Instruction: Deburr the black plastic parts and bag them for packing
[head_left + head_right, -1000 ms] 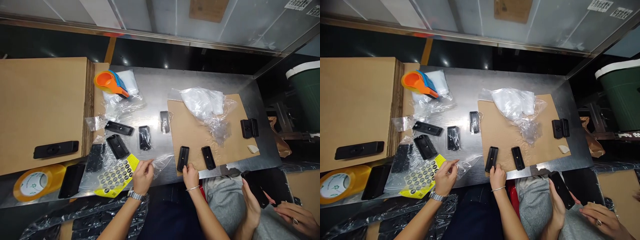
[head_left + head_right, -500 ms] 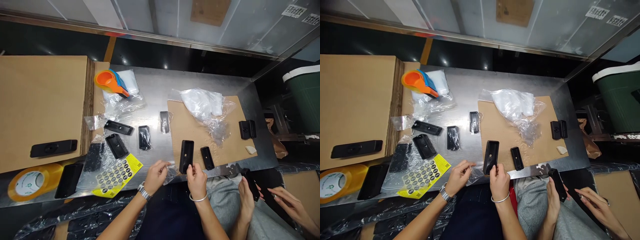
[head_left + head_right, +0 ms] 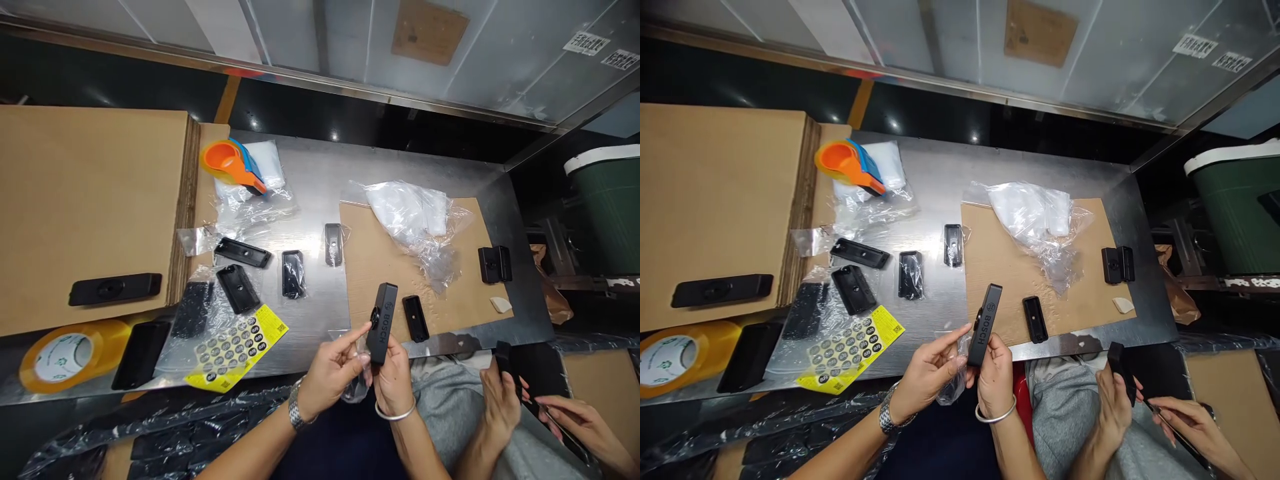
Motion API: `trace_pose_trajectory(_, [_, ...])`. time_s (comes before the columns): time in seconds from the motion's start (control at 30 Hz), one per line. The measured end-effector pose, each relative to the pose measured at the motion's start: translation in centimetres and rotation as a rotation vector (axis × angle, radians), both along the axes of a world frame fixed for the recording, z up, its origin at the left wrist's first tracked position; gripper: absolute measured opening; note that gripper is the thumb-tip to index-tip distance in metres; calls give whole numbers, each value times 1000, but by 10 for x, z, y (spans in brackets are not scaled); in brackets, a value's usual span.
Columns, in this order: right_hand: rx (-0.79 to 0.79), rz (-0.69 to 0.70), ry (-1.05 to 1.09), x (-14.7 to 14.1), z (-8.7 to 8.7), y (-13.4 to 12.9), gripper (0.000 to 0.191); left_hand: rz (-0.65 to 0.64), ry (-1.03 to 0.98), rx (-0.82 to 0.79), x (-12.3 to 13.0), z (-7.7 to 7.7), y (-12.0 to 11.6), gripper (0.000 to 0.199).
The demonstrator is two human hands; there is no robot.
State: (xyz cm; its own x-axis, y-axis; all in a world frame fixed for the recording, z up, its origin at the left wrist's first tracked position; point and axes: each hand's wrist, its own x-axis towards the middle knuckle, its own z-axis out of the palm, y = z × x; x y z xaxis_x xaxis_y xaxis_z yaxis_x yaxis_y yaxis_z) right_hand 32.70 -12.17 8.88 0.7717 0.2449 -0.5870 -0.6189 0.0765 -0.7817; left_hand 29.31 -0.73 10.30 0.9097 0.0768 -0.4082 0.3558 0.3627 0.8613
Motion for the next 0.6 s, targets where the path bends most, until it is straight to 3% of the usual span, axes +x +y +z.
trace_pose_trajectory(0.13, [79, -67, 8, 0, 9, 1, 23, -95, -378, 435, -4, 0, 5, 42])
trace_pose_trajectory(0.27, [58, -93, 0, -1, 13, 1, 20, -39, -619, 789, -7, -4, 6, 41])
trace_pose_trajectory(0.47, [-53, -70, -41, -2, 10, 3, 21, 80, -693, 884, -10, -7, 1, 35])
trace_pose_trajectory(0.6, [-349, -53, -162, 5, 3, -5, 26, 179, -565, 1004, -6, -15, 4, 24])
